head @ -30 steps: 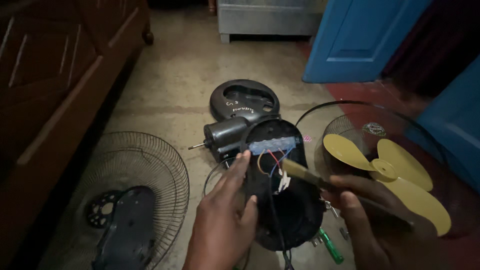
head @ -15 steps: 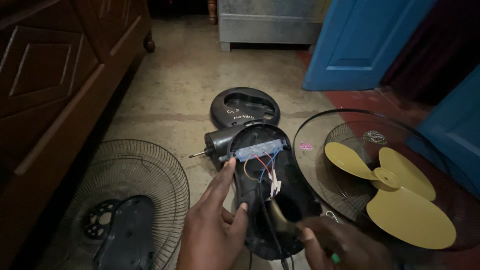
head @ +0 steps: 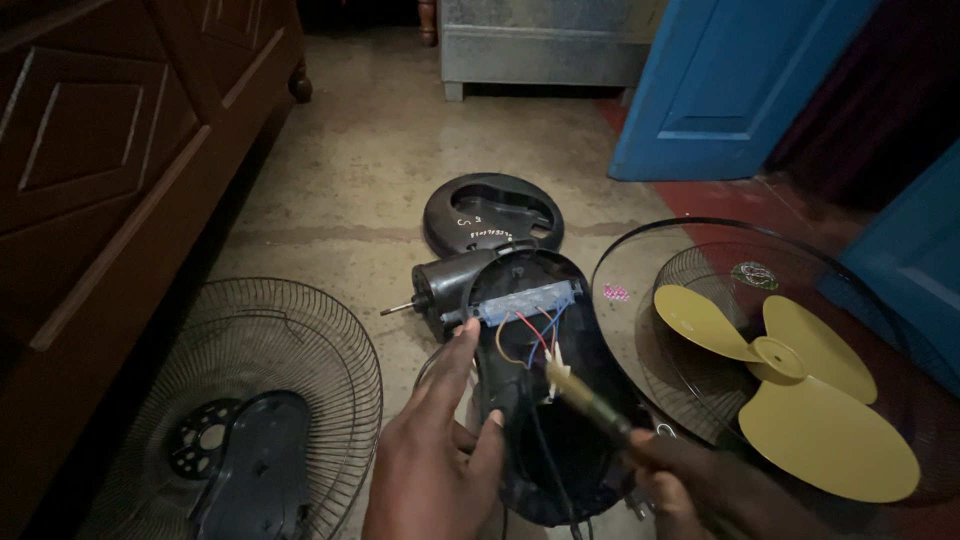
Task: The person services a disassembled electric fan on the floor. They use a screwdriver to unscrew the fan housing, then use a brush to clean the exposed wiring, switch assembly, and interior of the fan body.
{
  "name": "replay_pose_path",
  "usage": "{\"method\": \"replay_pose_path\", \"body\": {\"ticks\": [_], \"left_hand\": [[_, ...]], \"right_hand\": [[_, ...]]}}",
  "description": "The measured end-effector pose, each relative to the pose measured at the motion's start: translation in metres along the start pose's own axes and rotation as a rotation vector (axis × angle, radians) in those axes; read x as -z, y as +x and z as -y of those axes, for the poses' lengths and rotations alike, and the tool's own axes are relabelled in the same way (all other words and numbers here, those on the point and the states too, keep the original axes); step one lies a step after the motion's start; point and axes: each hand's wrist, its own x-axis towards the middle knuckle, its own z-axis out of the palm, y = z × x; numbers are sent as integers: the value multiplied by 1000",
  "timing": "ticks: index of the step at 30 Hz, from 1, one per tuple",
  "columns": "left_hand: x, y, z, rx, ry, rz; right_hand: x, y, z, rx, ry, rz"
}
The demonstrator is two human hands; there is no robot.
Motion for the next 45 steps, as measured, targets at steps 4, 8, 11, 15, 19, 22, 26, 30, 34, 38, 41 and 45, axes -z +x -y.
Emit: {"method": "replay_pose_path", "body": {"ticks": [4, 8, 11, 15, 19, 22, 26, 30, 34, 38, 41, 45], "left_hand": [[-2, 1, 3, -40, -14, 1], [-2, 0, 5, -197, -10, -37], [-3, -3, 5, -25, 45, 37], [-6, -5, 4, -20, 66, 85], [-9, -7, 7, -259, 36, -33], [-13, -8, 11, -43, 15, 57], [-19, -11, 18, -385, 168, -29], [-23, -12, 22, -303, 117, 98], [-29, -13, 24, -344, 67, 97], [-31, -14, 26, -477, 62, 73], [-30, -12, 29, -433, 66, 127], [-33, -12, 29, -408, 76, 145]], "right_hand": [[-9, 4, 10, -368, -358, -34], [4, 27, 32, -35, -27, 84], [2, 42, 65, -47, -23, -76], [-2, 55, 89, -597, -435, 97], [26, 50, 55, -211, -62, 331], [21, 16, 23, -195, -82, -104], [41, -11, -34, -118, -87, 175], [48, -11, -21, -205, -264, 8], [26, 14, 30, -64, -256, -228], [31, 33, 34, -123, -45, 164], [37, 23, 21, -35, 143, -46], [36, 2, -8, 93, -267, -141]]}}
